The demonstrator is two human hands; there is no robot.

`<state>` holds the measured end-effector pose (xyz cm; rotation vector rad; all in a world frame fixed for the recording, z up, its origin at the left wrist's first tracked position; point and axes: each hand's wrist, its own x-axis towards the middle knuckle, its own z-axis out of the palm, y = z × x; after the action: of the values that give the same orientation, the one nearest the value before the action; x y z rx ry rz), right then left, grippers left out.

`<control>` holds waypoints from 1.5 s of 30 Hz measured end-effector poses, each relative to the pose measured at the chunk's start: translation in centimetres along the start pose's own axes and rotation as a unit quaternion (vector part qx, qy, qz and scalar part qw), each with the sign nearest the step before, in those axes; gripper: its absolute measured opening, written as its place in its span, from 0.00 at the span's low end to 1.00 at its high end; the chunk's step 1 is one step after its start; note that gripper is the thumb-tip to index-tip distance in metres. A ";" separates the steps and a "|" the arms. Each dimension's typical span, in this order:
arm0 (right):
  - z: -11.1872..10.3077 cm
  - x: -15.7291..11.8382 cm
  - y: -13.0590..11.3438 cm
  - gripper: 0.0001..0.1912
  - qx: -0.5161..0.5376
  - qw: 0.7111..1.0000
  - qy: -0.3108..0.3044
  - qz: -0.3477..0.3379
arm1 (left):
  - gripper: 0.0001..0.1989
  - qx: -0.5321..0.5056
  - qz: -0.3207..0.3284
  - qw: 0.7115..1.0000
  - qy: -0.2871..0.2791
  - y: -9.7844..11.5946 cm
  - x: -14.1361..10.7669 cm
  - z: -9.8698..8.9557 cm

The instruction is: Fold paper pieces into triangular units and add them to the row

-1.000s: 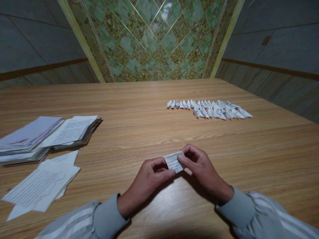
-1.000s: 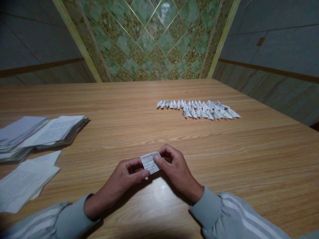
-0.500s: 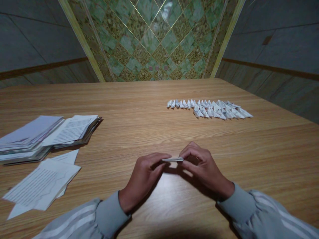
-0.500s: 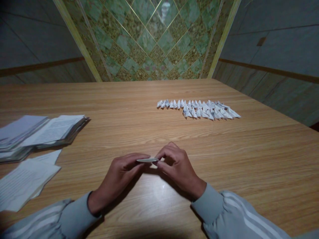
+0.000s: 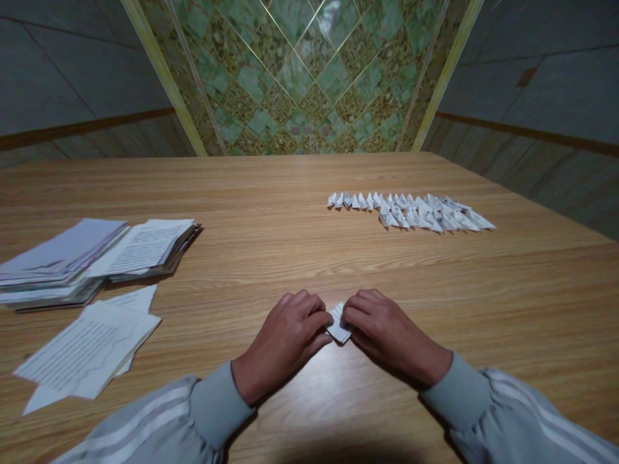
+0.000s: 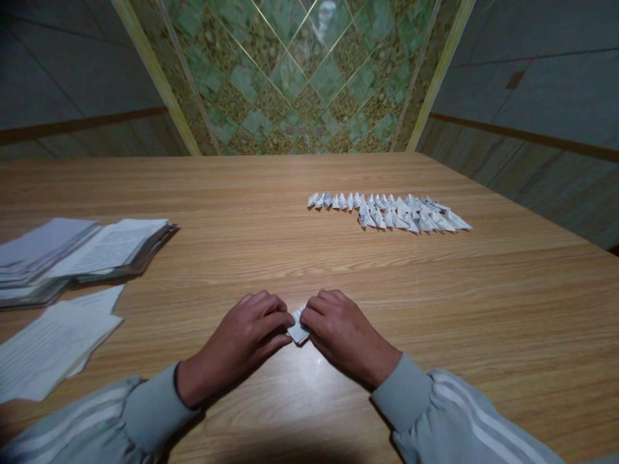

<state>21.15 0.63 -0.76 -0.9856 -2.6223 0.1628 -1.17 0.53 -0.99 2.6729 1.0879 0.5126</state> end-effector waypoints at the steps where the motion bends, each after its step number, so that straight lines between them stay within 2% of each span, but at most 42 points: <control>1: -0.2 0.0 0.0 0.05 0.013 1.000 -0.009 0.000 | 0.06 0.004 -0.001 1.000 0.002 -0.1 0.0 0.1; 5: -1.1 -0.2 0.3 0.02 0.068 0.997 -0.031 0.010 | 0.08 0.022 0.002 1.000 0.017 -0.6 0.1 0.4; 9: -1.4 -0.3 0.9 0.08 0.120 0.991 -0.047 0.034 | 0.09 -0.004 -0.010 1.000 0.029 -0.8 0.2 0.7; 11: -1.3 -0.4 1.3 0.08 0.131 0.989 -0.047 0.048 | 0.09 -0.025 -0.027 0.999 0.030 -0.8 0.2 0.8; 17: -0.9 -0.6 1.6 0.06 0.098 0.989 -0.030 0.106 | 0.09 -0.049 -0.058 0.997 0.025 -0.4 0.3 0.9; 23: -0.7 -0.7 1.6 0.07 0.113 0.981 -0.024 0.156 | 0.09 -0.029 -0.082 0.996 0.024 0.0 0.5 0.9; 35: -0.5 0.0 0.6 0.07 0.066 0.975 -0.025 0.209 | 0.08 -0.046 -0.158 0.986 0.032 -0.2 0.9 0.7; 45: -0.5 0.4 -0.4 0.07 0.006 0.972 -0.036 0.232 | 0.08 -0.022 -0.156 0.987 0.031 -0.1 1.2 0.8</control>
<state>20.83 0.62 -0.07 -1.6016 -2.4021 0.3297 -0.15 1.36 -1.44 2.3980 1.4613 0.5531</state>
